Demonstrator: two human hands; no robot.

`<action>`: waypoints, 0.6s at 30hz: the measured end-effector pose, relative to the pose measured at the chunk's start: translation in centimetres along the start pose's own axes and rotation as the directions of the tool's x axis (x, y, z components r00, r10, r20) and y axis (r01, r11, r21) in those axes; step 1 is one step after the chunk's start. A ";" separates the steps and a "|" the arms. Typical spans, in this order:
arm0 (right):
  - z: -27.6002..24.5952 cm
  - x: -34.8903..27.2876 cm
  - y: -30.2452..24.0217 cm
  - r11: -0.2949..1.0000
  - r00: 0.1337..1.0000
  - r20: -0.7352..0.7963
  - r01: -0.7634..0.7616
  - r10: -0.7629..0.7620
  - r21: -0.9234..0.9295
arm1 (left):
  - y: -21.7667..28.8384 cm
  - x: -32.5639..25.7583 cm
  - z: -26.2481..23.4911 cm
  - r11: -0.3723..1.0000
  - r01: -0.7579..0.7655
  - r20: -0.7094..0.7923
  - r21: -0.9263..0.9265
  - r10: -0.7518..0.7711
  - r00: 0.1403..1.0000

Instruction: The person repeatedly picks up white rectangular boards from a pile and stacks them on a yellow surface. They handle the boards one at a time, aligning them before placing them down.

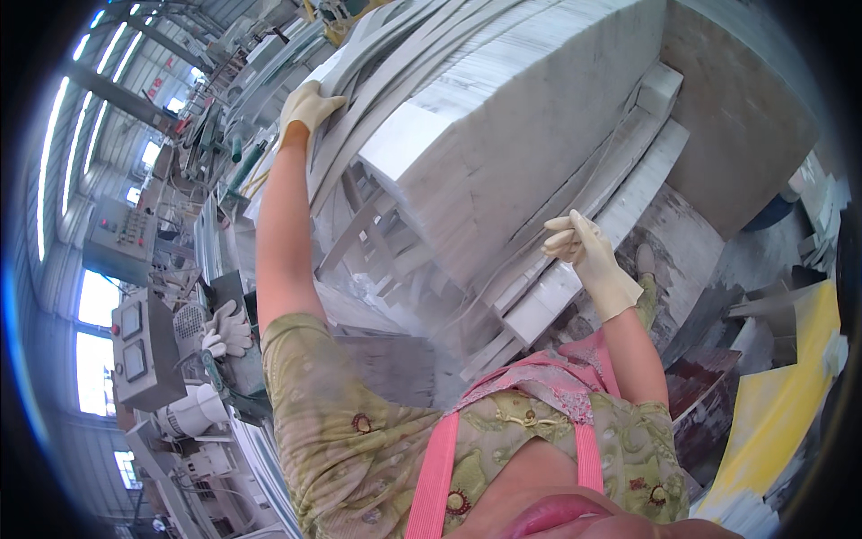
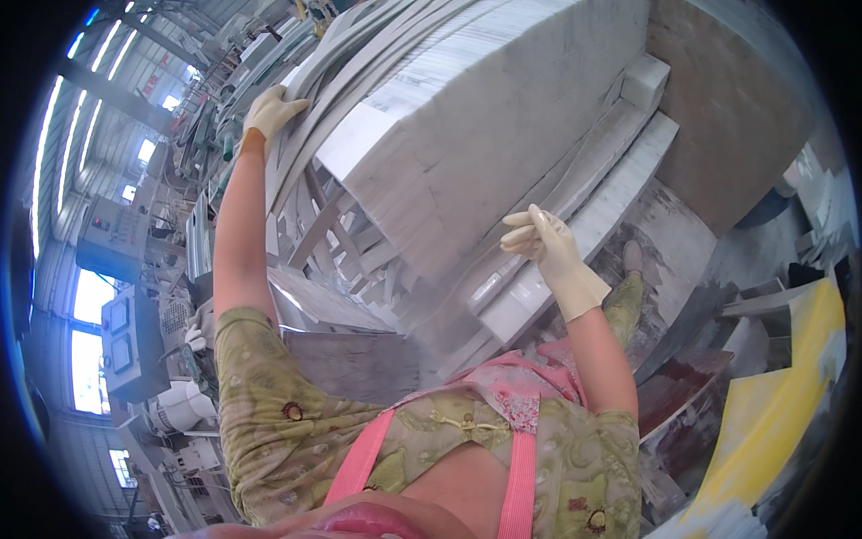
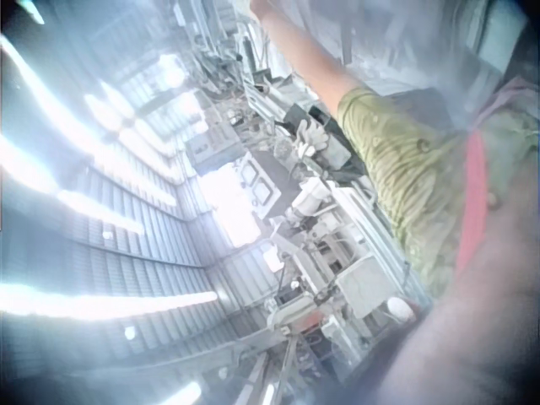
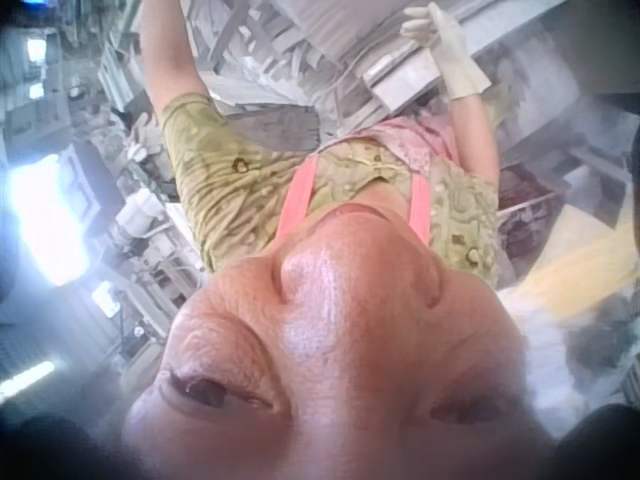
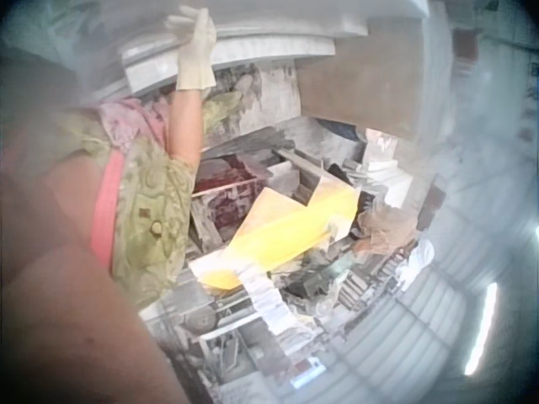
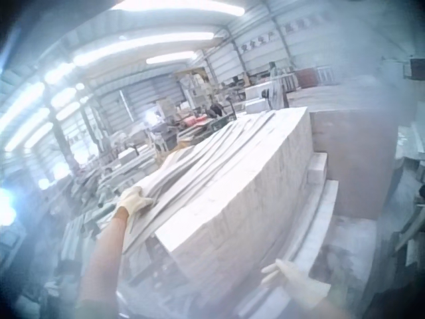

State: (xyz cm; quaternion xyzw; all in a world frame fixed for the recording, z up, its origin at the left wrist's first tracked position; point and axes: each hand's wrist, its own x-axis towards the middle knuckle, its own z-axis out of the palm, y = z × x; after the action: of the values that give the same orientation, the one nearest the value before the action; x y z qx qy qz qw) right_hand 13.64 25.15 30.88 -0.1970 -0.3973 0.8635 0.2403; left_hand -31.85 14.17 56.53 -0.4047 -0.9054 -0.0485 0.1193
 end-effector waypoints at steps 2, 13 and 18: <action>-1.0 0.1 0.1 1.000 1.000 0.005 0.015 -0.016 0.021 | -0.4 0.5 -0.3 0.999 -0.034 0.031 -0.011 0.034 0.999; -2.0 1.4 -0.6 0.999 0.999 0.008 -0.037 0.037 0.038 | 0.7 -0.8 -3.6 0.982 0.017 -0.093 -0.187 -0.035 0.995; 6.2 3.5 -6.2 0.992 0.931 0.348 0.078 -0.109 0.101 | 3.3 -8.2 -10.5 0.938 0.122 -0.337 -0.323 -0.235 0.912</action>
State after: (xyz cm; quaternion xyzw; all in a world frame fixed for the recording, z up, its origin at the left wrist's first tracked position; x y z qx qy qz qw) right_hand 9.11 26.96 38.94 -0.0093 -0.4056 0.8885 0.2142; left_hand -22.30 8.52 64.53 -0.3161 -0.8824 -0.2694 0.2211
